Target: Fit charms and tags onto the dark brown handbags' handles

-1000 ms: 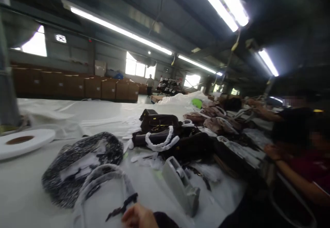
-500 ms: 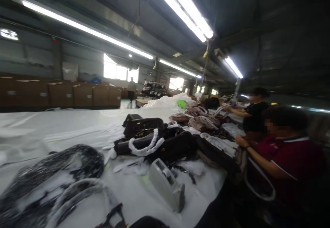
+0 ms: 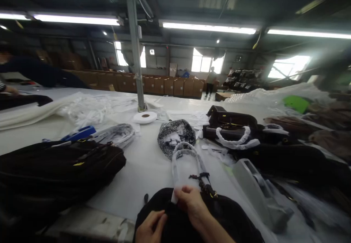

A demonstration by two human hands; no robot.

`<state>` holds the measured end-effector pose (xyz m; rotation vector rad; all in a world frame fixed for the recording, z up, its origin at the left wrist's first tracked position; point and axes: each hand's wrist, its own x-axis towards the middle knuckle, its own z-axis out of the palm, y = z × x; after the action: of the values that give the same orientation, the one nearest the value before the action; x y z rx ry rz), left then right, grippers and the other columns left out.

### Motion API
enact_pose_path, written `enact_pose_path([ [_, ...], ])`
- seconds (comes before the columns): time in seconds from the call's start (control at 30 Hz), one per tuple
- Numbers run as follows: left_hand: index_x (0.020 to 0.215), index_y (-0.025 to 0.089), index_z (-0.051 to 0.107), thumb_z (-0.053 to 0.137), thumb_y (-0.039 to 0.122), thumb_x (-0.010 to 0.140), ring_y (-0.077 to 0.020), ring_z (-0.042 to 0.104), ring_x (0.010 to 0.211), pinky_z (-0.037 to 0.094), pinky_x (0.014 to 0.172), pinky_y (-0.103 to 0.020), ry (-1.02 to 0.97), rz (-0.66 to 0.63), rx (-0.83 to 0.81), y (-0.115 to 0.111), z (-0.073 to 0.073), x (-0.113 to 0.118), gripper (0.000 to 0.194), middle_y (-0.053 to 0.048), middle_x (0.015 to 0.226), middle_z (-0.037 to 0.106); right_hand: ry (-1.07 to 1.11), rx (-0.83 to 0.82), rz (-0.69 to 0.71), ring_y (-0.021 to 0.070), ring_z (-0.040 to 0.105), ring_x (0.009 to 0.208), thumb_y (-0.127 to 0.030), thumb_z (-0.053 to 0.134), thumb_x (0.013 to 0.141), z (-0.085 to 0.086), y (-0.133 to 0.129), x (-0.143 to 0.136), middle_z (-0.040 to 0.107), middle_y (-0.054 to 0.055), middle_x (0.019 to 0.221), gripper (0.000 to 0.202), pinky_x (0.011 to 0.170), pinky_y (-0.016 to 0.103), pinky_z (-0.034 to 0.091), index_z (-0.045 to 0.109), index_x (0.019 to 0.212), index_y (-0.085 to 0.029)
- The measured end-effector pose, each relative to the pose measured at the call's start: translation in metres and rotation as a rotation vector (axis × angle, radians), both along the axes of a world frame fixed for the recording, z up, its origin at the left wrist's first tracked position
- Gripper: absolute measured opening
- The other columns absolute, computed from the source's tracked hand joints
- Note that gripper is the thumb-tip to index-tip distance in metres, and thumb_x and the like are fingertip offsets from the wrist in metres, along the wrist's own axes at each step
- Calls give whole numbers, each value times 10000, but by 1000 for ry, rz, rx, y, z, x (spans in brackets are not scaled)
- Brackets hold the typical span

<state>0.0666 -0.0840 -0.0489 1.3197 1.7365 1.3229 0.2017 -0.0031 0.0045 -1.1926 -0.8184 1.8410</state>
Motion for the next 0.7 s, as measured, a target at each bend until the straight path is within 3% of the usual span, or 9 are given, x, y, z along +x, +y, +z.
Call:
enact_pose_path([
  [0.13, 765, 210, 706, 559, 521, 756, -192, 655, 720, 511, 605, -212, -16, 8, 7, -1, -1, 1, 345, -30, 718, 690, 0, -6, -24, 86, 541, 473, -461, 810, 498, -6, 4, -10, 618, -12, 555, 431, 469, 186, 370, 617, 703, -135],
  [0.37, 776, 216, 708, 552, 509, 767, -202, 651, 744, 508, 676, -242, -8, 10, -1, -3, 5, 1, 332, -28, 741, 693, -13, 62, -3, 82, 527, 490, -428, 808, 527, -3, -1, -13, 637, 4, 577, 407, 491, 187, 360, 637, 720, -114],
  [0.6, 808, 207, 702, 550, 450, 788, -183, 645, 751, 487, 693, -230, -77, -28, -25, -3, 4, 1, 287, -14, 746, 680, -146, 352, 290, 105, 526, 548, -344, 689, 679, 7, -7, -9, 654, 6, 613, 236, 540, 202, 361, 700, 734, -115],
  [0.7, 970, 180, 609, 580, 419, 758, -184, 644, 716, 485, 678, -250, -210, -18, -62, -4, 1, 0, 320, -10, 736, 671, -217, 506, 397, 111, 516, 576, -311, 584, 763, 9, -7, -7, 637, -5, 634, 222, 570, 209, 372, 704, 738, -127],
])
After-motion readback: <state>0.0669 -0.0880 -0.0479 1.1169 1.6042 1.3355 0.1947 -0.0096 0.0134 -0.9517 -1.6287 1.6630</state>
